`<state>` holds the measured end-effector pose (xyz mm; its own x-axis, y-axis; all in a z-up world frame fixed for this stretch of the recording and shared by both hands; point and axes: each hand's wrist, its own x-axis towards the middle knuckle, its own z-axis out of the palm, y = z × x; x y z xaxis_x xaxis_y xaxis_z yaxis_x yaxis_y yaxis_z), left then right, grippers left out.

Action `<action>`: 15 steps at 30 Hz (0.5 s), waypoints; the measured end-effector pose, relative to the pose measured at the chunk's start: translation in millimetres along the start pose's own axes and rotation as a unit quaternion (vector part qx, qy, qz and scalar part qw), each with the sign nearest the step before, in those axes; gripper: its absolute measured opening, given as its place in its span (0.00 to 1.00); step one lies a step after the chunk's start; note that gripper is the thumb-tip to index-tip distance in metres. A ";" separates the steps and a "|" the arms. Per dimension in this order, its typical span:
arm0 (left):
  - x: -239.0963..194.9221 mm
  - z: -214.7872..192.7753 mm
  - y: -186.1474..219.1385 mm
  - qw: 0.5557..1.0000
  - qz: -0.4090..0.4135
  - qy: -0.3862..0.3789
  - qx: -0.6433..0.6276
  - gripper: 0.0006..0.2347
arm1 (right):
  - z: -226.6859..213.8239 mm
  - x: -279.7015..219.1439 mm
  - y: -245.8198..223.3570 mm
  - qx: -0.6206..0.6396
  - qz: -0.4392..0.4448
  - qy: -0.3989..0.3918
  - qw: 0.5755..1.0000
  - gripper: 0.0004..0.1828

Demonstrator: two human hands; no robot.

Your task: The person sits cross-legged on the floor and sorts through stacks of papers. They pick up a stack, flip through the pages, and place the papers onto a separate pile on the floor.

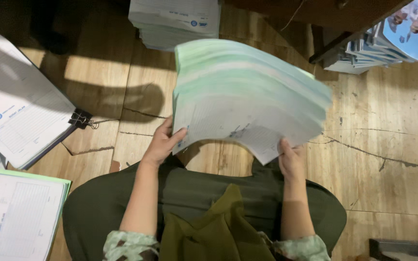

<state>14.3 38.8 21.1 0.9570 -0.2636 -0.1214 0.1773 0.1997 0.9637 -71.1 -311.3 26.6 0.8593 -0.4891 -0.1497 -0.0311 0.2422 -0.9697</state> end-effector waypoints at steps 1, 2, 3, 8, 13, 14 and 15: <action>0.0 1.3 10.1 1.000 0.001 -0.003 0.000 0.22 | -14.0 7.3 4.9 0.001 -0.002 0.002 1.000 0.28; -2.0 3.1 19.3 0.999 0.037 -0.020 -0.004 0.26 | -29.6 12.0 10.4 -0.041 -0.016 -0.042 0.998 0.30; -4.2 4.6 28.4 0.997 0.073 -0.037 -0.009 0.30 | -45.1 16.3 16.0 -0.083 -0.030 -0.085 0.992 0.32; 4.4 8.0 24.6 0.993 0.115 -0.005 0.037 0.33 | -17.9 18.8 1.7 -0.028 -0.076 -0.127 0.989 0.38; 23.4 10.0 -23.0 0.981 0.121 0.086 0.123 0.42 | 36.8 15.0 -23.3 -0.241 -0.043 0.001 0.970 0.32; 32.1 4.5 -52.8 0.982 0.070 0.123 0.129 0.33 | 44.1 15.3 -34.5 -0.257 -0.005 0.025 0.966 0.28; 41.4 -0.8 -82.5 0.978 0.019 0.160 0.134 0.25 | 51.5 15.4 -45.7 -0.273 0.034 0.048 0.960 0.26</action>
